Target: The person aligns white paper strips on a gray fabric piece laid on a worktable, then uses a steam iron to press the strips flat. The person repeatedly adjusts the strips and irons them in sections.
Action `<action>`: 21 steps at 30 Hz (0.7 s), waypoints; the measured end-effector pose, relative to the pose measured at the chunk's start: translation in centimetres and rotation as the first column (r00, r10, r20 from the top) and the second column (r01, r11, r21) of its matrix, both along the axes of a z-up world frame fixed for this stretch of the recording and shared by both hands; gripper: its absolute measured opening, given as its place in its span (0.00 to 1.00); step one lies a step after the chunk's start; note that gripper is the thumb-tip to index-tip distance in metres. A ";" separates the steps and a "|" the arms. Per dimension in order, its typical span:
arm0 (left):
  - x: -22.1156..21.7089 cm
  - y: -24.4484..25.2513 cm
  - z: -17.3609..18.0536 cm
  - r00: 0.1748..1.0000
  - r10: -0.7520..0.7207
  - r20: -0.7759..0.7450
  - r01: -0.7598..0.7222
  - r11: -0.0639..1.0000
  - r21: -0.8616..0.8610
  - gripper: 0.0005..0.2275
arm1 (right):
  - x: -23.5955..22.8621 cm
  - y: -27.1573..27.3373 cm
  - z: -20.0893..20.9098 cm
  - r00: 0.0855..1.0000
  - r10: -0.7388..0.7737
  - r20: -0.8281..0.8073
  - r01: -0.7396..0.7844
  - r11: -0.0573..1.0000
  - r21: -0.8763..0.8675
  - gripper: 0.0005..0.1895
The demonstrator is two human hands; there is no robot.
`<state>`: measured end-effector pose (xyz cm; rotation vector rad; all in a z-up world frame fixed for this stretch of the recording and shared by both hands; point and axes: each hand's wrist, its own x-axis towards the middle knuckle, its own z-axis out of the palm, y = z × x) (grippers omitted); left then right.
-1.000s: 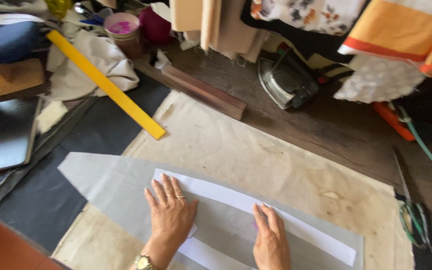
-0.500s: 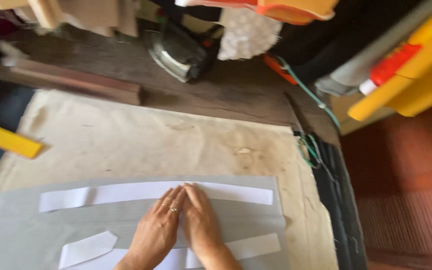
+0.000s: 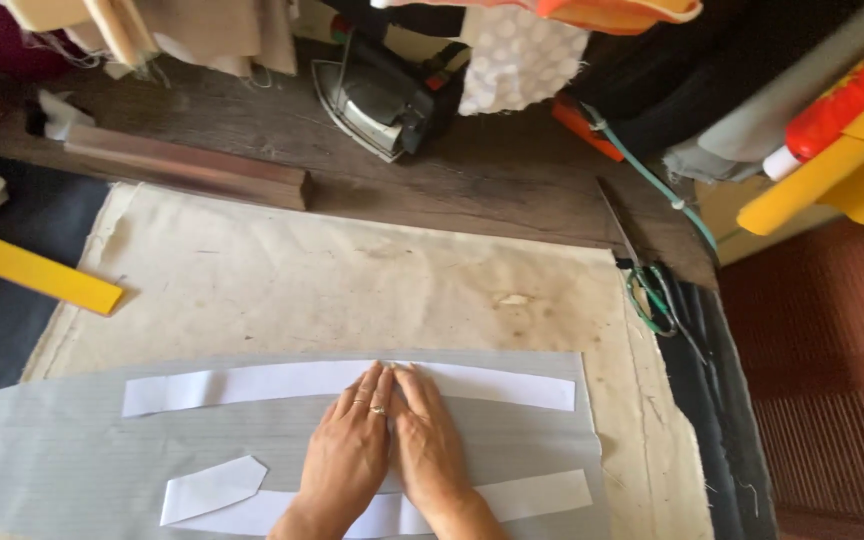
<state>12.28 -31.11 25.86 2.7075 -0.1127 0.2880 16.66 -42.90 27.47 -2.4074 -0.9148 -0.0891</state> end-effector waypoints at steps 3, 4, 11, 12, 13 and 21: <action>-0.1 0.0 0.0 1.000 0.022 -0.020 -0.021 0.999 0.041 0.24 | -0.1 0.2 0.5 1.000 -0.025 -0.018 0.024 0.999 -0.022 0.23; 0.0 -0.2 0.1 0.999 0.032 -0.042 -0.031 0.999 0.033 0.24 | 0.0 0.1 0.5 1.000 -0.031 -0.004 0.031 0.999 -0.023 0.22; -0.3 -1.0 -1.3 0.998 0.059 0.028 -0.063 0.982 0.176 0.26 | 0.0 -0.5 2.1 0.995 -0.017 -0.095 0.020 0.999 0.035 0.20; -0.3 -1.0 -1.3 0.998 0.061 0.012 -0.062 0.982 0.181 0.26 | 0.0 -0.7 1.7 0.993 -0.015 -0.118 0.017 1.000 0.013 0.21; -0.3 -1.1 -1.3 0.998 0.063 -0.005 -0.061 0.981 0.186 0.27 | 0.1 -0.9 1.2 0.990 -0.014 -0.140 0.013 1.000 -0.009 0.22; -0.4 -1.1 -1.5 0.997 0.022 0.072 -0.039 0.970 0.239 0.24 | 1.5 -5.0 1.9 0.974 -0.012 -0.227 0.060 0.977 0.205 0.18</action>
